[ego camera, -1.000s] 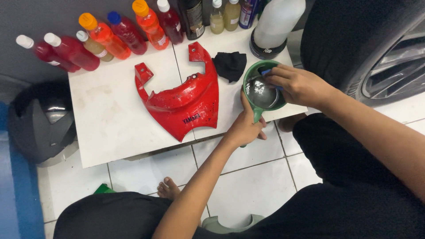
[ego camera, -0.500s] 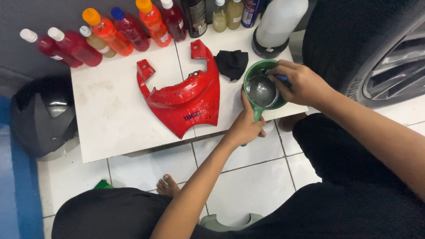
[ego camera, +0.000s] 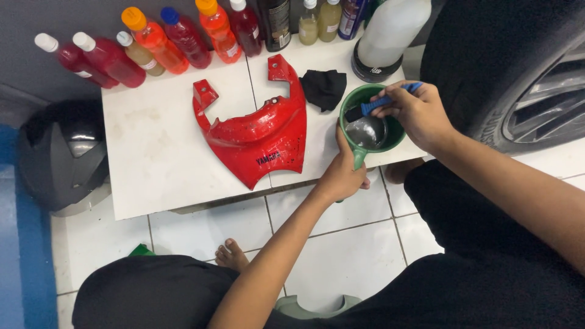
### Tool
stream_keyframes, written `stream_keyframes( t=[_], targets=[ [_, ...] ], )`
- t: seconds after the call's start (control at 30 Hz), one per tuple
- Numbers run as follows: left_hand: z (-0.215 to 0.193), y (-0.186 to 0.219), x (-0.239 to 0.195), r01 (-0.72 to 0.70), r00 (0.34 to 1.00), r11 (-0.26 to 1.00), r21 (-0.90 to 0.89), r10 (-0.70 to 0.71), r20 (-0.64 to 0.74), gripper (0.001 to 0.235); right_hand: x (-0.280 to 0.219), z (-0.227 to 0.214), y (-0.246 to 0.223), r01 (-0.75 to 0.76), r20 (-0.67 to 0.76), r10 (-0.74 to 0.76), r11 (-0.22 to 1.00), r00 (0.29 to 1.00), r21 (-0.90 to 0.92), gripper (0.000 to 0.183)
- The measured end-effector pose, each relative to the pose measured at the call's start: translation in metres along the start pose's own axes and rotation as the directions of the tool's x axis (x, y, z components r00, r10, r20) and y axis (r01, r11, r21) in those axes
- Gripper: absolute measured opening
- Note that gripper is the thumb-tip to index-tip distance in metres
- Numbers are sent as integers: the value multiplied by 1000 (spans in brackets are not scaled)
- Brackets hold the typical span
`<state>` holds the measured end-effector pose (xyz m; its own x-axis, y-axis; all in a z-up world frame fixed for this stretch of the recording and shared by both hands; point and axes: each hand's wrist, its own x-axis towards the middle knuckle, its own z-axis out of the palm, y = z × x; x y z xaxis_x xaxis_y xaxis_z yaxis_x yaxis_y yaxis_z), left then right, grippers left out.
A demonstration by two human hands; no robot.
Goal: The person paints a red motorcycle front fender with black paint using a small brush. They repeatedly dip the brush into a green mug containing paint and apply it to the edges and surface of the fender, which rests on a white table.
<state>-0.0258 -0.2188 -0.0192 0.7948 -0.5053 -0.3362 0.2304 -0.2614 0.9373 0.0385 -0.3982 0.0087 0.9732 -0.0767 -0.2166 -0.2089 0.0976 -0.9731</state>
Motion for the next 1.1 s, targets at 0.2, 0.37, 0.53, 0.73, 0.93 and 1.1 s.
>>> stream_keyframes(
  t=[0.2,0.37,0.53,0.73,0.93,1.1],
  targets=[
    [0,4,-2,5,1000,1000,-31,-5,5,100,-4,1,-4,0,42,1,1000,999,-30,16],
    [-3,-1,3,-6,1000,999,-39,5,-9,101,-4,0,-8,48,49,-41,986,998,-160,17],
    [-2,-1,3,-85,994,995,-58,80,-72,97,-8,-1,-20,150,65,-135,912,989,-381,16],
    [15,-9,6,-98,991,994,-51,93,-94,97,-6,-10,-25,231,100,-209,853,973,-468,16],
    [8,13,-3,67,998,993,-95,-69,-14,125,-8,-19,-40,400,186,-367,687,911,-606,22],
    [-10,23,-15,140,990,983,-116,-137,37,127,1,-31,-45,515,174,-511,664,842,-542,21]
  ],
)
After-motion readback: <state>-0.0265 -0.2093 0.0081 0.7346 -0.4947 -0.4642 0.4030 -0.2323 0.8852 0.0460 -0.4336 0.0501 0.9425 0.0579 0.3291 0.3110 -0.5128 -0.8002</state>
